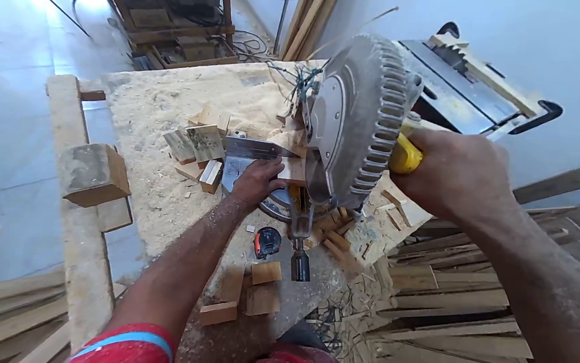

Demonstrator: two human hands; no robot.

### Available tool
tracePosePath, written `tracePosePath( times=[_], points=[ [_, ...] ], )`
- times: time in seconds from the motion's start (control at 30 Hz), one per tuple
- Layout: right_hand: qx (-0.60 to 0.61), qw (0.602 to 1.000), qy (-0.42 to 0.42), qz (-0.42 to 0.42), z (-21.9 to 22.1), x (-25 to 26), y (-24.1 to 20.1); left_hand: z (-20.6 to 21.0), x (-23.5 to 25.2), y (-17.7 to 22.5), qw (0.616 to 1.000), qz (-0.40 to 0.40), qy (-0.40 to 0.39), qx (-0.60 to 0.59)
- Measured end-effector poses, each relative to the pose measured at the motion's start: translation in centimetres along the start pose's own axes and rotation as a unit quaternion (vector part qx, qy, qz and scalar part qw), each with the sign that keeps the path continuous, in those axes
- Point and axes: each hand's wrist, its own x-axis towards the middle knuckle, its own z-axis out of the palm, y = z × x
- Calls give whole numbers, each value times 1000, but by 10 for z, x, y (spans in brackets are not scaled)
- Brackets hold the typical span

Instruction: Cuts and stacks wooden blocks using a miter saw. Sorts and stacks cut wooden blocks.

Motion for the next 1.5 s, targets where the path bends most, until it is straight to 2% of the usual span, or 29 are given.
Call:
tracePosePath(
  times=[0.2,0.37,0.47,0.83,1.0,1.1,1.2,1.23,1.3,1.37,1.4,1.43,1.47,1.5],
  points=[
    [-2,1000,24,-4,4,-3,-2,3,2,-2,1000,-1,12,8],
    [6,987,154,-49,46,-32,-10,3,2,-3,1000,-11,8,9],
    [6,981,186,-50,58,-37,-13,2,2,-3,1000,-17,4,7],
    [13,975,215,-54,72,-47,-14,-6,4,6,998,-56,-21,-5],
    [16,977,208,-44,110,-72,-25,-3,2,4,998,-61,-24,-6],
    [32,981,172,-81,90,-56,-10,-3,4,4,998,-65,-17,4],
    [51,987,126,-89,37,-19,13,-1,5,2,999,-31,-11,-14],
    [63,986,134,-82,18,-1,21,1,4,3,999,-26,-8,-28],
    [75,967,230,-75,-5,37,38,-3,7,13,998,-38,-19,-54],
    [97,921,375,-36,0,72,53,-7,11,29,993,-76,-56,-65],
    [127,898,421,-9,12,83,59,-10,11,36,991,-93,-69,-65],
    [157,887,433,22,29,85,62,-15,7,44,989,-109,-76,-58],
    [195,895,397,59,53,76,61,-23,-2,53,989,-123,-71,-46],
    [244,911,316,104,85,62,56,-33,-17,58,989,-137,-47,-31]
  ],
)
